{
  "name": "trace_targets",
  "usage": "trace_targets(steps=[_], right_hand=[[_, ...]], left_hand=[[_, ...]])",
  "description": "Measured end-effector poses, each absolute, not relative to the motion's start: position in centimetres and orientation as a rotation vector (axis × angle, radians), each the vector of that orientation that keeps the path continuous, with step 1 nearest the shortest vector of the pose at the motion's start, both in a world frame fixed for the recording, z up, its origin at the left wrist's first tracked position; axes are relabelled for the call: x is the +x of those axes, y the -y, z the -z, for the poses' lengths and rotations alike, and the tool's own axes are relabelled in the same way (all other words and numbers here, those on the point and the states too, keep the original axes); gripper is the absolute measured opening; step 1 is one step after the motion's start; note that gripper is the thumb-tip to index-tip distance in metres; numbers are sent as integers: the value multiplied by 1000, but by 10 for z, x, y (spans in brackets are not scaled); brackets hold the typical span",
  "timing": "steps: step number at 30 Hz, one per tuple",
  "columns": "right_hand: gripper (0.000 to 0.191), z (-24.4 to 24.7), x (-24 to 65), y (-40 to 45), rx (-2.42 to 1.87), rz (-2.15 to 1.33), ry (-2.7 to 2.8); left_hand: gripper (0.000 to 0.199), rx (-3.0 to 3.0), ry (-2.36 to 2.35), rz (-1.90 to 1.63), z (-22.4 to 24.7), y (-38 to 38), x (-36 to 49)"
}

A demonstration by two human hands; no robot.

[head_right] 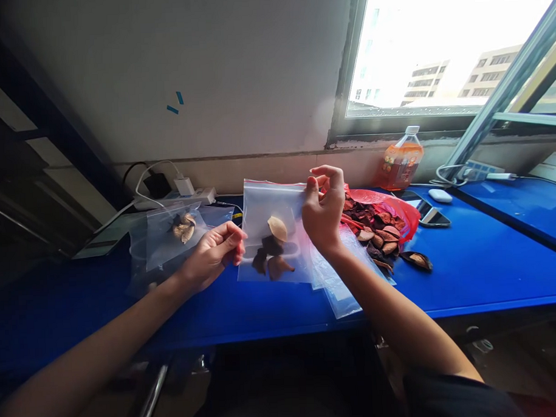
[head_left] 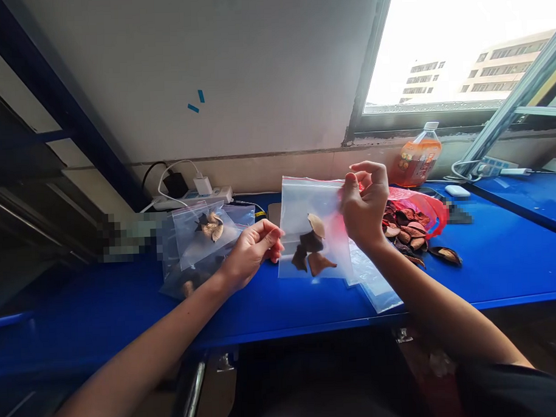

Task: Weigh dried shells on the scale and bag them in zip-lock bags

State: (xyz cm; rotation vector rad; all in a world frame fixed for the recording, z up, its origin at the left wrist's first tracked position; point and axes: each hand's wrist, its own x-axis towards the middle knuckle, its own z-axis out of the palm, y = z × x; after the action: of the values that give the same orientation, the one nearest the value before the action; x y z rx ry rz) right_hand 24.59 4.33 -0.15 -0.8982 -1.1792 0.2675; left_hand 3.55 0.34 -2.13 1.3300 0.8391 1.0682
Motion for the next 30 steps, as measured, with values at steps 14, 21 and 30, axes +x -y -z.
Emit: trace_targets(steps=[14,21,30], right_hand=[[50,12,225,-23,-935,-1085,1418],[41,18,227,-25,-996,-1163,1556],[44,23,222,-27,-1093,-1201,1401]], left_hand=[[32,1280,-1027,-1492,23,-28,17],[35,1217,-1082,-1548,21,-38,4],[55,1270,-1078,-1442,20,-39,3]])
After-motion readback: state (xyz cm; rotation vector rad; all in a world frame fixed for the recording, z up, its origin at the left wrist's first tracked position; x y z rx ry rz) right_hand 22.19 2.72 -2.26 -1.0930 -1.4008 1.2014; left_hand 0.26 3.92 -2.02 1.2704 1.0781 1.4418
